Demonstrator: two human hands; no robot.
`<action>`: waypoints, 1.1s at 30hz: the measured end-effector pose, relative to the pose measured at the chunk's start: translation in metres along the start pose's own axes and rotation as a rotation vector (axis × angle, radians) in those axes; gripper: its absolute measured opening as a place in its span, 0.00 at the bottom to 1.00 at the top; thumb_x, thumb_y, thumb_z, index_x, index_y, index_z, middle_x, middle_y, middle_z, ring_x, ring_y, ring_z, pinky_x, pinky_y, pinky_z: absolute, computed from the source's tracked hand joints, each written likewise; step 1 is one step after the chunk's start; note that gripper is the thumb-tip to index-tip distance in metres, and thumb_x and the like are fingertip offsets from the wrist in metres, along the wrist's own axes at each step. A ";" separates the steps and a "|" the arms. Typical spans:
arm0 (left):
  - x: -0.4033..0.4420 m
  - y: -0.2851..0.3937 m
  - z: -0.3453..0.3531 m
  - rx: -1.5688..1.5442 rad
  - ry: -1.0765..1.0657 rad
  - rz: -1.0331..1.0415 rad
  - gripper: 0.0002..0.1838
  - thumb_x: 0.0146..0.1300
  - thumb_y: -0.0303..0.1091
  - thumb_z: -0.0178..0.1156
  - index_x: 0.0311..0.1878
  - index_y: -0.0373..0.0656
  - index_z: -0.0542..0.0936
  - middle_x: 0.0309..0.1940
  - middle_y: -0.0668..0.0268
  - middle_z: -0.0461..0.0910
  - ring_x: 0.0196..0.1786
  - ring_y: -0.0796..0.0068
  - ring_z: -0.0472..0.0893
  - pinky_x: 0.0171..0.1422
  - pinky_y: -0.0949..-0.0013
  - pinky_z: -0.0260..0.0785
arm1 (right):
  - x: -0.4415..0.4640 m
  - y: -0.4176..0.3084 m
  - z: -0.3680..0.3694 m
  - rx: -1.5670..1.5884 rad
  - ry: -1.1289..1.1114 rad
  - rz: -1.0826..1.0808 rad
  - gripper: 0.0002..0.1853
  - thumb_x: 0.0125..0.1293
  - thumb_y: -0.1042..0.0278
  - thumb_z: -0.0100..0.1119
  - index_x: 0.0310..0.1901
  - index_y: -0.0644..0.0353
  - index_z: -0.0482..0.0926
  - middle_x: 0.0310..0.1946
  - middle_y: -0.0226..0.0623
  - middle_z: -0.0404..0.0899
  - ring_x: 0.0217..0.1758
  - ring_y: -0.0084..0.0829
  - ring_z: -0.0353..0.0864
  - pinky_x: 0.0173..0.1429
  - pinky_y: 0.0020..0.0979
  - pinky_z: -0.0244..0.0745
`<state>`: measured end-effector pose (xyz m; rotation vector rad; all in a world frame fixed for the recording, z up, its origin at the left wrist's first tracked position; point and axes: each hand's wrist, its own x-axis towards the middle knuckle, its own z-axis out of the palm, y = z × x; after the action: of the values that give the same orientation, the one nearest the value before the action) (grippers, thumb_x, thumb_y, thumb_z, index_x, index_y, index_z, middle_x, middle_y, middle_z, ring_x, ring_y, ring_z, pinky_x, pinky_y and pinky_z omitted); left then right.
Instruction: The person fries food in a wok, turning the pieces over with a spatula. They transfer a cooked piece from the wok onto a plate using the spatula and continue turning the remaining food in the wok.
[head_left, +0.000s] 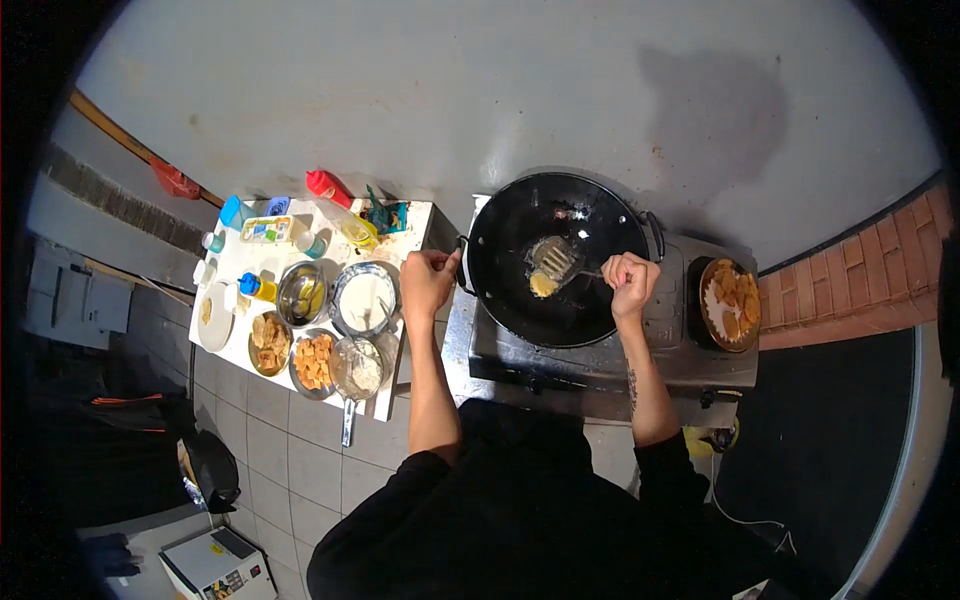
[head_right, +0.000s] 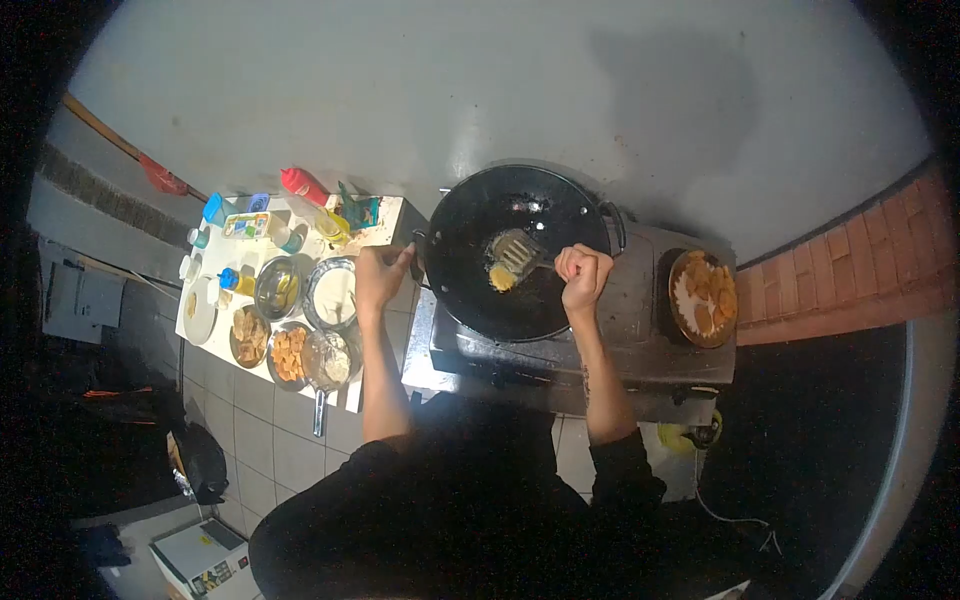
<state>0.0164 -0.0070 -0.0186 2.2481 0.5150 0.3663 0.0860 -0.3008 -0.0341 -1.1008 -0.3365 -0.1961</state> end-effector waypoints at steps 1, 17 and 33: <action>-0.001 0.003 -0.003 0.006 -0.012 -0.015 0.16 0.56 0.40 0.69 0.31 0.33 0.85 0.17 0.56 0.80 0.21 0.68 0.81 0.30 0.66 0.70 | -0.002 0.000 0.000 -0.003 0.008 0.005 0.18 0.58 0.72 0.41 0.11 0.60 0.55 0.10 0.31 0.54 0.13 0.21 0.50 0.20 0.26 0.46; -0.003 0.001 -0.004 0.041 -0.031 -0.059 0.18 0.55 0.42 0.71 0.32 0.33 0.85 0.21 0.53 0.82 0.26 0.59 0.83 0.35 0.62 0.72 | 0.001 0.003 0.000 -0.062 0.003 0.006 0.20 0.60 0.69 0.42 0.12 0.60 0.54 0.10 0.31 0.54 0.13 0.22 0.52 0.20 0.27 0.46; -0.003 -0.015 -0.011 -0.071 -0.060 0.017 0.21 0.62 0.48 0.63 0.28 0.36 0.86 0.19 0.56 0.82 0.25 0.69 0.81 0.35 0.65 0.71 | 0.027 -0.046 0.015 -0.124 -0.058 -0.170 0.17 0.58 0.74 0.43 0.13 0.59 0.55 0.11 0.31 0.56 0.14 0.23 0.55 0.21 0.28 0.49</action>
<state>0.0058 0.0077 -0.0225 2.1895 0.4451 0.3196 0.0943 -0.3069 0.0205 -1.2028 -0.4759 -0.3399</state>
